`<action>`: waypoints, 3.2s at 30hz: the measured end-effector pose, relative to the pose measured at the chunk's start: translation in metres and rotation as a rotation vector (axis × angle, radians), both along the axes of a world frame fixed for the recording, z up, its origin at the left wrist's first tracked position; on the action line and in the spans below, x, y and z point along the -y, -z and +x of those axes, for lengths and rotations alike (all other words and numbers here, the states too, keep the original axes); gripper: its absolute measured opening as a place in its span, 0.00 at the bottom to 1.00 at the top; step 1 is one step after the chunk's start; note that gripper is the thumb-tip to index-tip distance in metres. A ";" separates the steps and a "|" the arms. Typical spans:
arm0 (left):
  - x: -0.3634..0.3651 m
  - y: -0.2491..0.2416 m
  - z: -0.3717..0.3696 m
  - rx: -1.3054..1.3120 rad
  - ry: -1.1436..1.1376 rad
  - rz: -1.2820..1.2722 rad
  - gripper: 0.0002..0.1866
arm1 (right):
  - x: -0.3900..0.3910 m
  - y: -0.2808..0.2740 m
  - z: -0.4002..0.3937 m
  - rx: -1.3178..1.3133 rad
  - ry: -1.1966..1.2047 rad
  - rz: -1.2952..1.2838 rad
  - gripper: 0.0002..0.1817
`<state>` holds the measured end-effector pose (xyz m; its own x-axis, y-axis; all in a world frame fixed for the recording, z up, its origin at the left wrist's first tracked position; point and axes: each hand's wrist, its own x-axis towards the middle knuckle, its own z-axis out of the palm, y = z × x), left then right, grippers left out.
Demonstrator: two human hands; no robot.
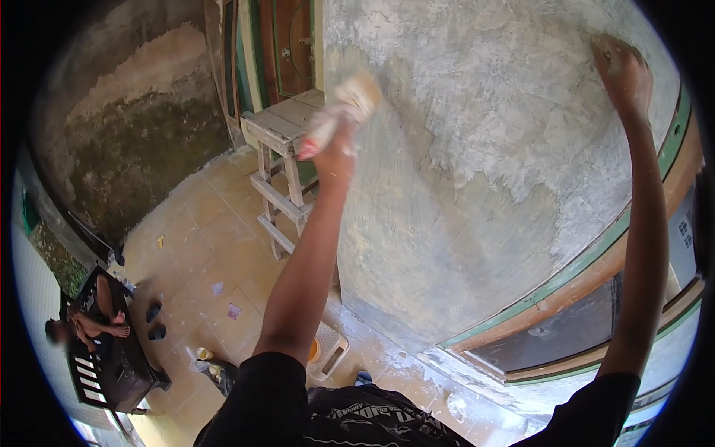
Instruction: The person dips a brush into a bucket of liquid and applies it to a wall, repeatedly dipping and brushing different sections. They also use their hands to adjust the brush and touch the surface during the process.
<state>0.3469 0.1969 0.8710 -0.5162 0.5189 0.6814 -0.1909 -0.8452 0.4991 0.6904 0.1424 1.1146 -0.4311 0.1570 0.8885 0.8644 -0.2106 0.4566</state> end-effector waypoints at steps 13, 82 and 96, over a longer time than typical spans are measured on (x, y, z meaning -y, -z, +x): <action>-0.019 0.148 -0.013 0.291 0.028 -0.847 0.16 | -0.004 0.000 0.001 -0.068 0.003 0.033 0.18; 0.241 0.729 -0.177 -0.486 -0.134 -1.556 0.12 | 0.198 0.979 -0.366 -1.469 -0.241 -2.069 0.33; 0.250 0.740 -0.166 -0.169 -0.062 -1.547 0.11 | 0.194 0.988 -0.374 -1.526 -0.260 -2.035 0.29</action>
